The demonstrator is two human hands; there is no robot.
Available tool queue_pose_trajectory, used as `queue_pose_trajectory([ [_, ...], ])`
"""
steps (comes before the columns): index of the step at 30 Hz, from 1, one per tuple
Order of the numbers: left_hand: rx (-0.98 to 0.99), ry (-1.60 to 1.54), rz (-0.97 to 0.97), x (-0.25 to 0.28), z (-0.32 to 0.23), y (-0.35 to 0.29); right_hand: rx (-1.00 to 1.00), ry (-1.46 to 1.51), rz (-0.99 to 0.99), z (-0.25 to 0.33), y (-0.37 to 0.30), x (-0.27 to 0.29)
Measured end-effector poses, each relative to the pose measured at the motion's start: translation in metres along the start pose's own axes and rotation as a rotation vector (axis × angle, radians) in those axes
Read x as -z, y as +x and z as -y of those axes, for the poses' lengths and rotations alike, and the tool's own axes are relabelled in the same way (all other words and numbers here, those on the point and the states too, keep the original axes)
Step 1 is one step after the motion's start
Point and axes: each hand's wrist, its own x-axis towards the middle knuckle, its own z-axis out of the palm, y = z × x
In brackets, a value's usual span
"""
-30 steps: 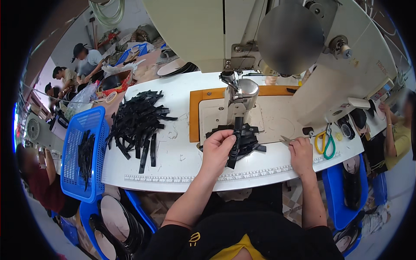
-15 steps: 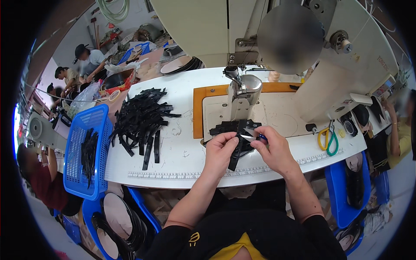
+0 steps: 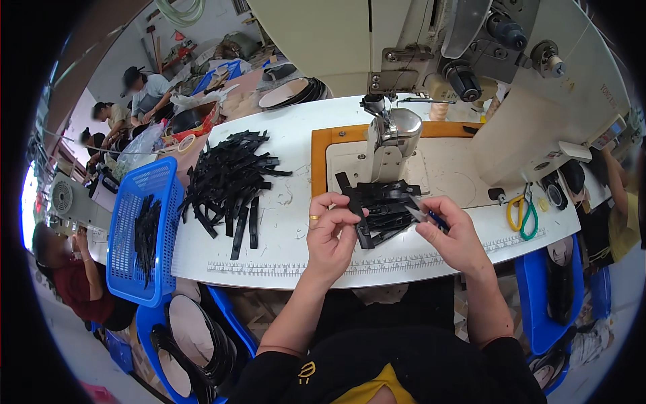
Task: The person takes black straps, sews them using a sewing machine, trims excess threads using small snips, and stacks the sewn straps on the table.
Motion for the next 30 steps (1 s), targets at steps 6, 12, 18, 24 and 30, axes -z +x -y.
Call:
queue_pose_trajectory([
  [6, -0.092, 0.108, 0.002, 0.005, -0.001, -0.006, -0.001, -0.003, 0.042, 0.009, 0.005, -0.021],
  [12, -0.084, 0.034, 0.116, 0.004, -0.01, -0.013, 0.054, -0.013, 0.124, 0.012, 0.03, -0.028],
  [18, -0.07, -0.266, 0.124, 0.003, -0.009, -0.019, 0.042, 0.189, 0.21, 0.007, 0.039, -0.029],
  [24, -0.038, -0.297, 0.155, 0.009, -0.007, -0.02, 0.059, 0.203, 0.235, 0.004, 0.039, -0.029],
  [30, -0.057, -0.212, 0.189, 0.012, 0.0, -0.024, 0.105, 0.098, 0.207, -0.001, 0.035, -0.031],
])
